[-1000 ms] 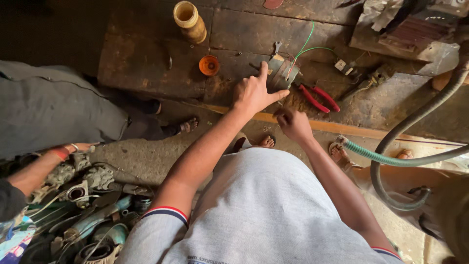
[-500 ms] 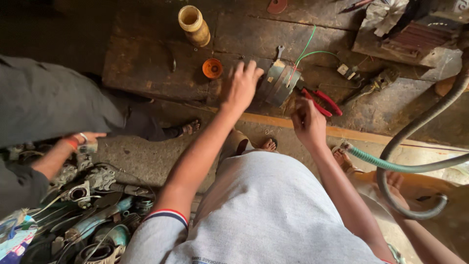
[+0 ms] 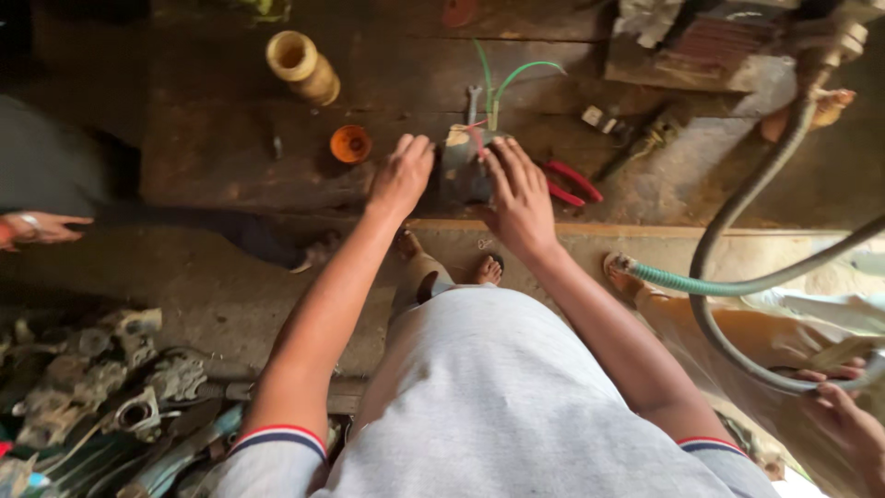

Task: The person works on a small cylindrical electrical component on a wooden workbench. They use pliers to strip and twist wires, and a wrench to tighten a bolt on the component. The person repeatedly adjusts the wires and the component's position while working.

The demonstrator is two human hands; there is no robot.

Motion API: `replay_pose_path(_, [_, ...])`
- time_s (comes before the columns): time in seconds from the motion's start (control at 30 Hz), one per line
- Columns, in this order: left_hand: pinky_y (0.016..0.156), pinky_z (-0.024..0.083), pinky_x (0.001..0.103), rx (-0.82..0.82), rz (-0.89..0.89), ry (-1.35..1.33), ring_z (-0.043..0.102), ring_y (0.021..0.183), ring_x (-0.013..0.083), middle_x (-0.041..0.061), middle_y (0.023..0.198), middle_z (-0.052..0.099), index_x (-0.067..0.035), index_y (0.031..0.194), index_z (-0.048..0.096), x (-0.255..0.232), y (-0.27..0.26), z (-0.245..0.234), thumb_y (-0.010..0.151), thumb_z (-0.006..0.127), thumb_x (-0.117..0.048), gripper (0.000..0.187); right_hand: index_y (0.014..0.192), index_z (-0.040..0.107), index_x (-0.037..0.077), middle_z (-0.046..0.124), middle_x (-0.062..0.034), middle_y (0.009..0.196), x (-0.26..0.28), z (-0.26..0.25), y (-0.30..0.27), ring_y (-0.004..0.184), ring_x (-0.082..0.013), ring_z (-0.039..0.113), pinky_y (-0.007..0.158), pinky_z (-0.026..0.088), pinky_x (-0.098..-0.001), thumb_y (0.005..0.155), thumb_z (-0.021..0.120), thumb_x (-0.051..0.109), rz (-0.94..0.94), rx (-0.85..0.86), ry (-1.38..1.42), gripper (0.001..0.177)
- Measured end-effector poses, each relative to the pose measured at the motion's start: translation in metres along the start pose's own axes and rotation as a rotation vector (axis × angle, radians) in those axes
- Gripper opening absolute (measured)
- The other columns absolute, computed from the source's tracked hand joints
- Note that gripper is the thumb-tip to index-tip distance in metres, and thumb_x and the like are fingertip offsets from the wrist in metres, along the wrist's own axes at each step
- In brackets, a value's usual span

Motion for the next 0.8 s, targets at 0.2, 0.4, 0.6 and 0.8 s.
replay_pose_path(0.2, [0.088, 0.051, 0.041, -0.095, 0.254, 0.335, 0.058, 0.101, 0.0259, 0.007, 0.101, 0.061, -0.005, 0.105, 0.072, -0.026, 0.007, -0.005, 0.096, 0.062, -0.010, 0.014, 0.149, 0.049, 0.003, 0.043, -0.0169, 0.158, -0.004, 0.001, 0.000, 0.149, -0.0362, 0.038, 0.118, 0.036, -0.0504, 0.075, 0.090, 0.029, 0.023, -0.013, 0.040, 0.089])
replay_pose_path(0.4, [0.099, 0.048, 0.044, -0.079, 0.182, 0.236, 0.058, 0.116, 0.0292, 0.009, 0.121, 0.063, -0.005, 0.126, 0.066, -0.031, -0.003, -0.020, 0.091, 0.059, -0.005, 0.036, 0.151, 0.045, 0.004, 0.043, -0.0168, 0.159, -0.013, -0.004, 0.002, 0.150, -0.0376, 0.039, 0.121, 0.036, -0.0500, 0.075, 0.092, 0.029, 0.039, -0.017, 0.147, 0.092])
replay_pose_path(0.6, [0.113, 0.038, 0.051, -0.060, -0.056, -0.147, 0.045, 0.134, 0.0472, 0.034, 0.143, 0.048, 0.006, 0.148, 0.035, -0.069, -0.022, -0.019, 0.085, 0.076, -0.023, 0.080, 0.155, 0.037, 0.003, 0.037, -0.0215, 0.161, -0.026, -0.008, 0.000, 0.149, -0.0414, 0.038, 0.120, 0.037, -0.0486, 0.075, 0.088, 0.019, 0.119, 0.023, 0.377, 0.096])
replay_pose_path(0.8, [0.107, 0.045, 0.049, -0.195, -0.123, -0.216, 0.051, 0.129, 0.0492, 0.036, 0.140, 0.050, 0.006, 0.146, 0.028, -0.092, -0.012, -0.017, 0.064, 0.093, -0.047, 0.117, 0.156, 0.039, 0.003, 0.046, -0.0188, 0.157, -0.046, -0.007, -0.015, 0.147, -0.0405, 0.044, 0.123, 0.037, -0.0475, 0.075, 0.074, 0.005, 0.085, 0.062, 0.487, 0.088])
Point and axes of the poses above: each hand's wrist, its own y-axis towards the middle knuckle, its own z-axis out of the palm, x = y × z, the point moved 7 cm from there along y, towards the middle knuckle
